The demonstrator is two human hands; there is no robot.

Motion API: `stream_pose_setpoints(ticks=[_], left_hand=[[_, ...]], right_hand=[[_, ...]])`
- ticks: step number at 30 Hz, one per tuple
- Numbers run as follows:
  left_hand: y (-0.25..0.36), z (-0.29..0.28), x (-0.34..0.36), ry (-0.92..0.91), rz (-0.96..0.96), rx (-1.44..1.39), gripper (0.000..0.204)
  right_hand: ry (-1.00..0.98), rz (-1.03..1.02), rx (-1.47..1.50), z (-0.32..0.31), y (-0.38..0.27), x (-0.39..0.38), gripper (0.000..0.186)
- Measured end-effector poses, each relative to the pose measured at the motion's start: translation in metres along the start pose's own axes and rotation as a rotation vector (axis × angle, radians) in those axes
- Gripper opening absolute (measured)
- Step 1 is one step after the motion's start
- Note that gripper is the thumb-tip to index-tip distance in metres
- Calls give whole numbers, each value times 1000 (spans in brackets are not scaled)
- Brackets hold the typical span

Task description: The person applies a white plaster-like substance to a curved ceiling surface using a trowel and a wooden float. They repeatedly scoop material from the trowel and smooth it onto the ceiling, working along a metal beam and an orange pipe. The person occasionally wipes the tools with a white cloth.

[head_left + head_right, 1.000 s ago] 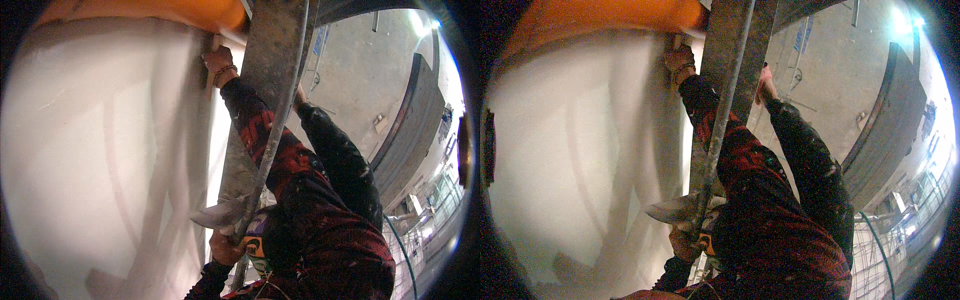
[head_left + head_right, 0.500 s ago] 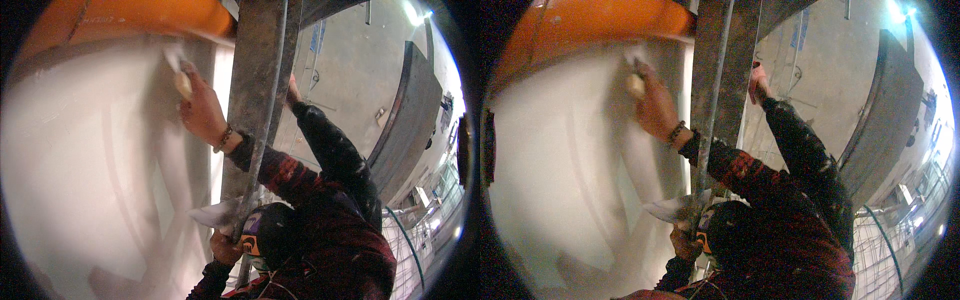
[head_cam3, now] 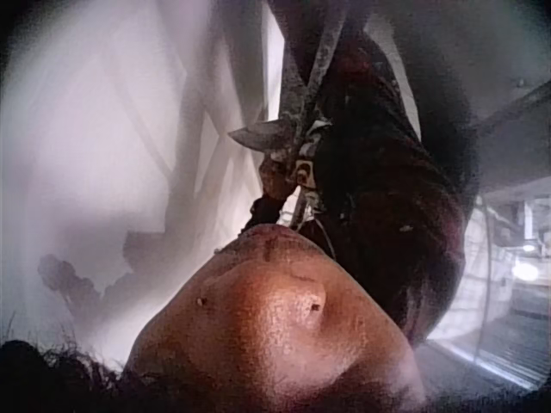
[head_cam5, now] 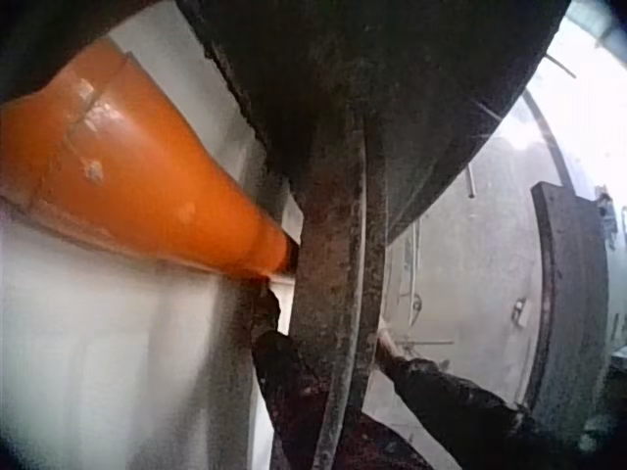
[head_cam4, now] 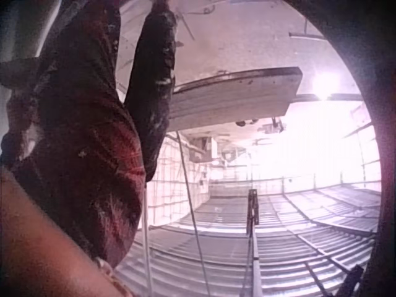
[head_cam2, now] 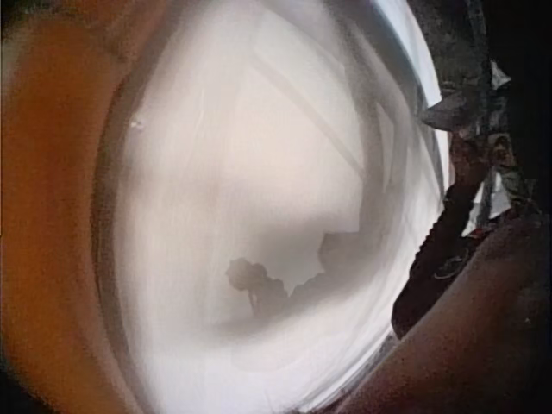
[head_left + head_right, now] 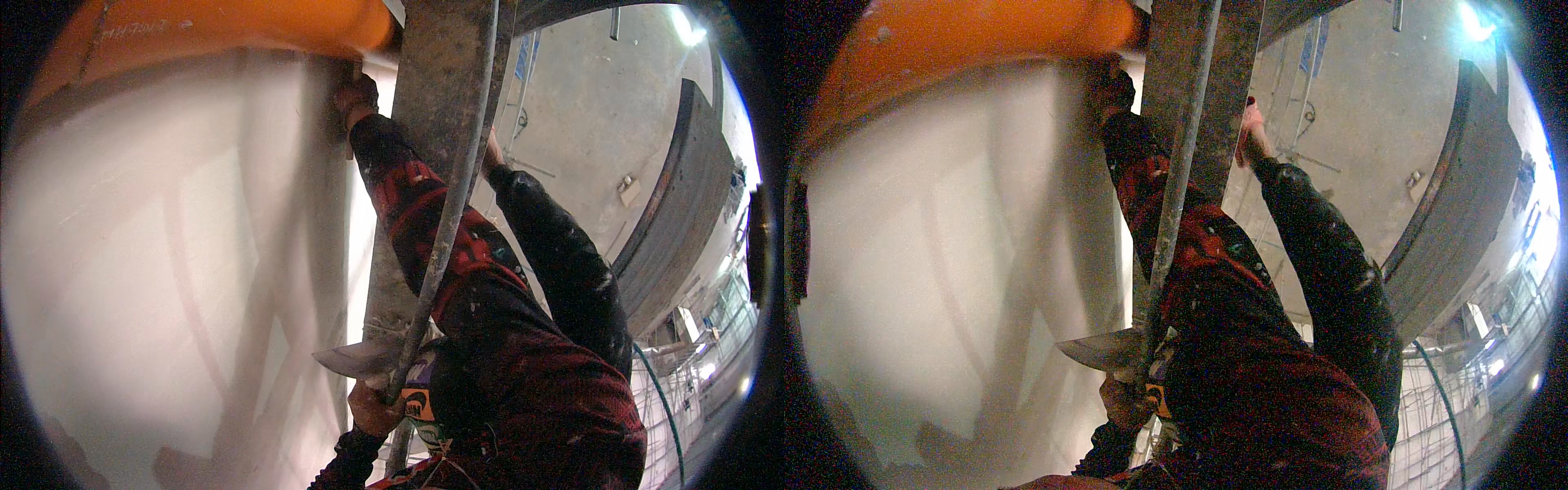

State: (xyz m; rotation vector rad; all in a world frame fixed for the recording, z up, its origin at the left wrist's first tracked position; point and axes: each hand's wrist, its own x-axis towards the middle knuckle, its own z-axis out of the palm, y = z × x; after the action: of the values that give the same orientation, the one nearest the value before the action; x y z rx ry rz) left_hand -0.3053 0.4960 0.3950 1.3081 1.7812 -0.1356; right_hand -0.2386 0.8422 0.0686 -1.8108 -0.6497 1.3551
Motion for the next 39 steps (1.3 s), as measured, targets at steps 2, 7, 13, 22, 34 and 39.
stream_pose_setpoints(ticks=[2, 7, 13, 22, 34, 39], left_hand=[[2, 1, -3, -6, -80, -114, 40], [-8, 3, -8, 38, 26, -8, 38], [-8, 2, -4, -24, 7, 18, 38], [7, 2, -1, -2, -70, -70, 41], [-6, 2, -4, -72, 60, 122, 36], [1, 1, 4, -5, 164, 202, 38]], right_hand=[[6, -10, -26, -7, -4, -1, 45], [8, -4, -88, -13, -14, -4, 42], [26, -70, -44, -11, -10, 0, 39], [-73, -112, -75, -18, -65, -50, 29], [-74, -833, -108, -78, -116, -166, 70], [-40, -762, -65, -62, -46, -127, 74]])
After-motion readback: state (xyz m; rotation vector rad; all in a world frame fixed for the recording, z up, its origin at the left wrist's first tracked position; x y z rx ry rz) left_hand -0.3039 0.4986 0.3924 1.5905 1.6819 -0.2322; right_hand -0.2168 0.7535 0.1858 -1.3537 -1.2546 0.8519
